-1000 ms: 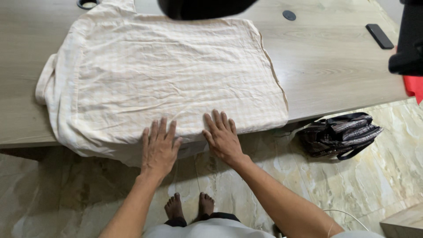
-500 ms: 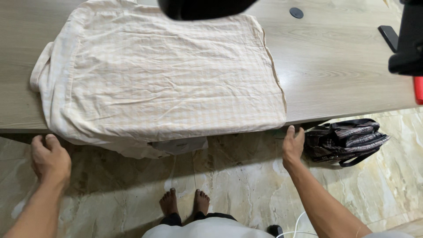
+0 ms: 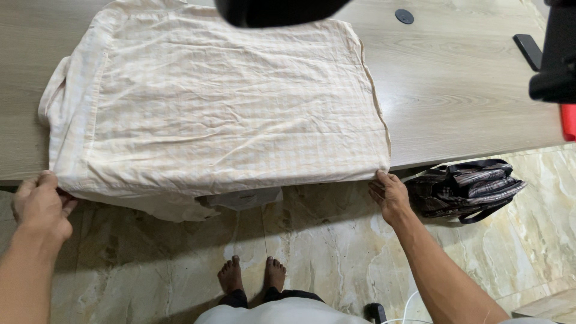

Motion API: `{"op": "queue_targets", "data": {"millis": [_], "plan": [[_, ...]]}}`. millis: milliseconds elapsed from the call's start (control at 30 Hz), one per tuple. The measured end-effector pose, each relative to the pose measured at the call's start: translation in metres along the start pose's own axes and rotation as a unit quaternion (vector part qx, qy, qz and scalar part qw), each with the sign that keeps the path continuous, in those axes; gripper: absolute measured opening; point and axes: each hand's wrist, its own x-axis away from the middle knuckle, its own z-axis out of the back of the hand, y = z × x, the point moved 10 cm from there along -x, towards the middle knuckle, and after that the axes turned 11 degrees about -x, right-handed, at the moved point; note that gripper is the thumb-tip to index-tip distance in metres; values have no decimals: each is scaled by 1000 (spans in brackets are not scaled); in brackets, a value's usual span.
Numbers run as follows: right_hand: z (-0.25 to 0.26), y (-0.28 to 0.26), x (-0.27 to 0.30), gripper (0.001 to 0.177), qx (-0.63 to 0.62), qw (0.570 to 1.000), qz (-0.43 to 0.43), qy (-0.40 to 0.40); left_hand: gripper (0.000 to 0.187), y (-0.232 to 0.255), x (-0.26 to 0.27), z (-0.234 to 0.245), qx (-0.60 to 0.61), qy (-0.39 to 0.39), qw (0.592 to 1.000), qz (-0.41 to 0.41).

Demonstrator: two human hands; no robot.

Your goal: The person folds a light-colored checkered shirt on a wooden table. They smooth the fabric, fold the sleeves inward, fold the bottom up, and then fold the shirt in half to create a neat rectangular bundle.

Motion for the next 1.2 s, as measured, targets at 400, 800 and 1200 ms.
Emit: {"op": "queue_targets", "data": {"millis": [400, 800, 1200], "plan": [[13, -14, 17, 34, -38, 998, 21, 42, 28, 10, 23, 2, -161, 99, 981, -45], [-276, 19, 142, 71, 620, 610, 431, -241, 67, 99, 234, -265, -479, -189, 717, -470], [-153, -34, 44, 90, 649, 707, 261, -105, 82, 79, 85, -126, -520, -64, 784, -334]]}}
